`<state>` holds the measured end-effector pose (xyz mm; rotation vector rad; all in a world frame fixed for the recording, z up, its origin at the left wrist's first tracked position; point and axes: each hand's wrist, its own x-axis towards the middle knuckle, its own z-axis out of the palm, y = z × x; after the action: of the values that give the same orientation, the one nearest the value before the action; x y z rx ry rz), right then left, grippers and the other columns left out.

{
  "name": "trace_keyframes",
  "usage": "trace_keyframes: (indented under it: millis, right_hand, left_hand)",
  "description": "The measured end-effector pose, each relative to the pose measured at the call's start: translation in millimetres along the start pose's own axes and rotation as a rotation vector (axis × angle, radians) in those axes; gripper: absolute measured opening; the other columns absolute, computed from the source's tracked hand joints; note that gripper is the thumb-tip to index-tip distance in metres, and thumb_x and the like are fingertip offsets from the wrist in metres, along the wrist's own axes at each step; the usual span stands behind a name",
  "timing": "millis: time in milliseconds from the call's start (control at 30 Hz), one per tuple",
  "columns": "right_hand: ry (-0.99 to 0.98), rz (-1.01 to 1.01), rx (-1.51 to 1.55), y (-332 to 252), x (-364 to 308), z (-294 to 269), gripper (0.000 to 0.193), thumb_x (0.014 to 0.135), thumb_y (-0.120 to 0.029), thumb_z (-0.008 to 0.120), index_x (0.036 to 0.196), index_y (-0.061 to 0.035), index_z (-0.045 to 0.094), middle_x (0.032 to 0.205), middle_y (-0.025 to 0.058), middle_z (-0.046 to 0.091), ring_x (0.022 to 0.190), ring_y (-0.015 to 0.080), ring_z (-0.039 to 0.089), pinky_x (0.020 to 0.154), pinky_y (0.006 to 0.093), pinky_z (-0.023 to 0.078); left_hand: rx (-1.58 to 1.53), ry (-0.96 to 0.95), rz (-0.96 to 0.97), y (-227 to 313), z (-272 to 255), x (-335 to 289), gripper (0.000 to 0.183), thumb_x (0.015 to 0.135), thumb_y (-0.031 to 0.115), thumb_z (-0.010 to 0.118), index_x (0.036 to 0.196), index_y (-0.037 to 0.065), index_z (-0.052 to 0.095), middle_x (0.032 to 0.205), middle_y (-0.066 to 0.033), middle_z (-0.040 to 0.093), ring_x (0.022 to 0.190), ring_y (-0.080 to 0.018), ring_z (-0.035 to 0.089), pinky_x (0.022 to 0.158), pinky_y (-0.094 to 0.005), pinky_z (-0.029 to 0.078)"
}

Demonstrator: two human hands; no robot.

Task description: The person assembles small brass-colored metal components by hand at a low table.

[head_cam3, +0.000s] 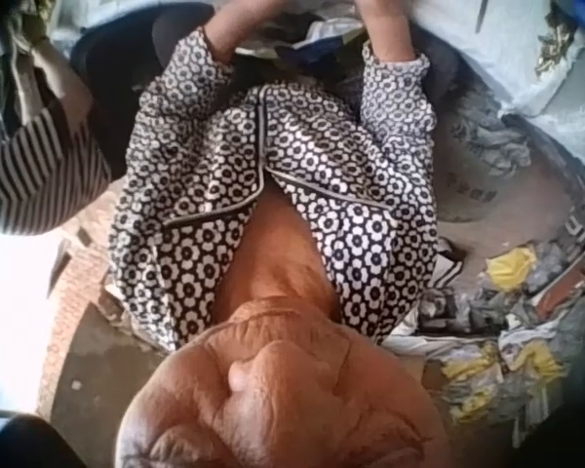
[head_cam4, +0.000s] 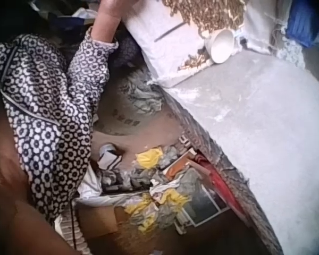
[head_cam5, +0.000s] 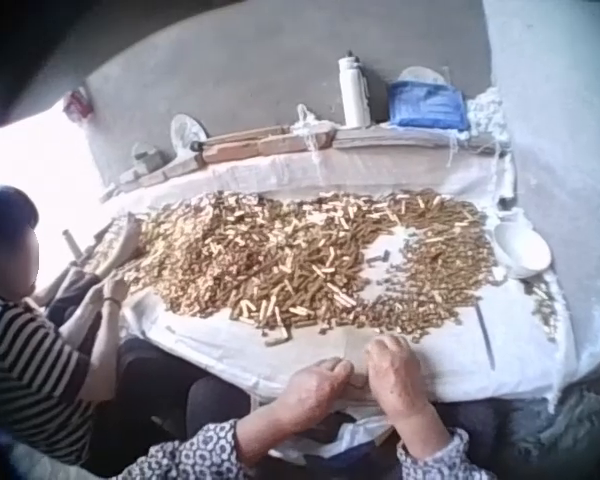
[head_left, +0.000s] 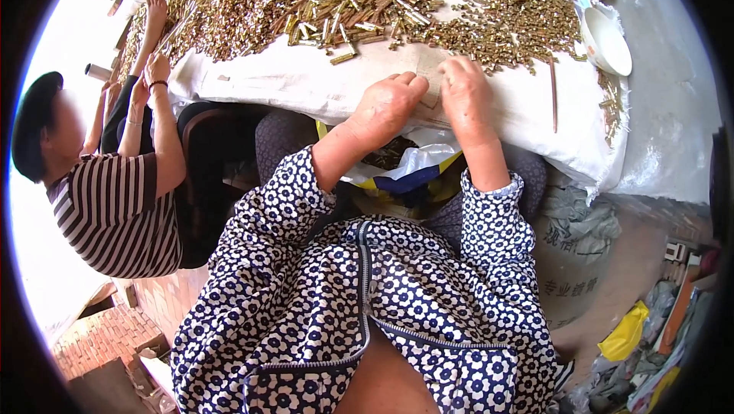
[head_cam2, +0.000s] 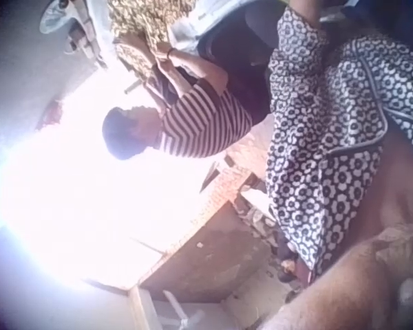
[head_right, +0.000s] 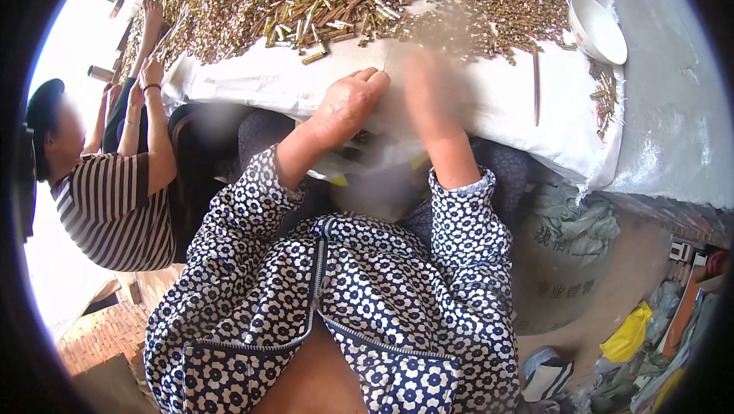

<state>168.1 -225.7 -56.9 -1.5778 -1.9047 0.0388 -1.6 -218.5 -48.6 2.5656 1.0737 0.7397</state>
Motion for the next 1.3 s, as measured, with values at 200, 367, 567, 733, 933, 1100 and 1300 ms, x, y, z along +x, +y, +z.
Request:
trace_keyframes:
  millis: [200, 367, 567, 733, 933, 1100, 1300]
  right_hand:
    - [0.066, -0.045, -0.228, 22.4, 9.6, 16.7, 0.013, 0.079, -0.008, 0.057, 0.091, -0.0076, 0.061, 0.093, 0.0095, 0.06, 0.088, 0.0287, 0.058, 0.075, 0.0398, 0.048]
    - [0.083, 0.021, -0.283, 21.7, 12.6, 16.2, 0.012, 0.081, -0.012, 0.052, 0.088, -0.0106, 0.062, 0.089, 0.0099, 0.061, 0.082, 0.0284, 0.06, 0.068, 0.0412, 0.048]
    - [0.102, 0.052, -0.254, 31.9, 10.7, 13.9, 0.006, 0.081, -0.009, 0.058, 0.085, -0.0062, 0.058, 0.086, 0.0102, 0.06, 0.083, 0.029, 0.059, 0.071, 0.04, 0.05]
    - [0.151, -0.013, -0.212, 28.6, 14.0, 11.9, 0.004, 0.08, -0.008, 0.058, 0.083, -0.0051, 0.058, 0.085, 0.0106, 0.059, 0.082, 0.0288, 0.059, 0.072, 0.0396, 0.049]
    - [0.183, -0.023, -0.224, 32.2, 17.5, 10.5, 0.005, 0.079, -0.008, 0.061, 0.082, -0.0049, 0.058, 0.083, 0.0105, 0.059, 0.081, 0.0284, 0.059, 0.072, 0.0394, 0.049]
    - [0.174, -0.018, -0.169, 29.0, 17.1, 6.4, 0.007, 0.079, -0.007, 0.062, 0.085, -0.0059, 0.06, 0.084, 0.0102, 0.059, 0.08, 0.0287, 0.059, 0.072, 0.0392, 0.05]
    - [0.114, -0.056, -0.146, 23.5, 17.0, 6.6, 0.008, 0.078, -0.007, 0.061, 0.086, -0.0067, 0.064, 0.085, 0.0094, 0.06, 0.082, 0.0285, 0.06, 0.072, 0.039, 0.05]
  left_hand:
    - [0.093, -0.076, 0.003, 2.0, 1.2, 3.6, 0.021, 0.073, -0.001, 0.054, 0.092, 0.003, 0.049, 0.087, -0.015, 0.056, 0.085, -0.0329, 0.06, 0.07, -0.038, 0.051]
    - [0.168, -0.12, 0.044, 3.5, 1.7, 10.3, 0.023, 0.072, 0.0, 0.055, 0.094, 0.004, 0.049, 0.086, -0.0145, 0.057, 0.085, -0.032, 0.061, 0.069, -0.0381, 0.052]
    - [-0.277, 0.043, -0.035, -26.3, 14.1, -0.3, 0.009, 0.085, 0.004, 0.053, 0.094, 0.005, 0.054, 0.078, -0.0086, 0.057, 0.066, -0.0207, 0.059, 0.058, -0.0304, 0.05]
    - [-1.169, 0.068, -0.584, -31.7, -7.8, -9.4, 0.017, 0.099, 0.019, 0.044, 0.094, 0.007, 0.054, 0.079, -0.0016, 0.057, 0.068, -0.009, 0.056, 0.055, -0.0224, 0.046]
    - [-1.281, 0.25, -0.558, -39.5, -24.7, -7.0, 0.015, 0.099, 0.017, 0.043, 0.096, 0.004, 0.05, 0.087, -0.0075, 0.057, 0.082, -0.0192, 0.064, 0.061, -0.0293, 0.055]
    - [-0.648, 0.306, -0.518, -77.3, -38.8, -0.5, 0.006, 0.089, 0.005, 0.048, 0.092, 0.002, 0.053, 0.087, -0.0106, 0.059, 0.076, -0.0234, 0.064, 0.06, -0.0333, 0.054]
    - [0.363, -0.065, -0.426, -87.9, -32.9, 9.2, 0.018, 0.081, 0.006, 0.058, 0.099, 0.003, 0.058, 0.1, -0.0155, 0.06, 0.092, -0.0363, 0.058, 0.079, -0.0431, 0.047]
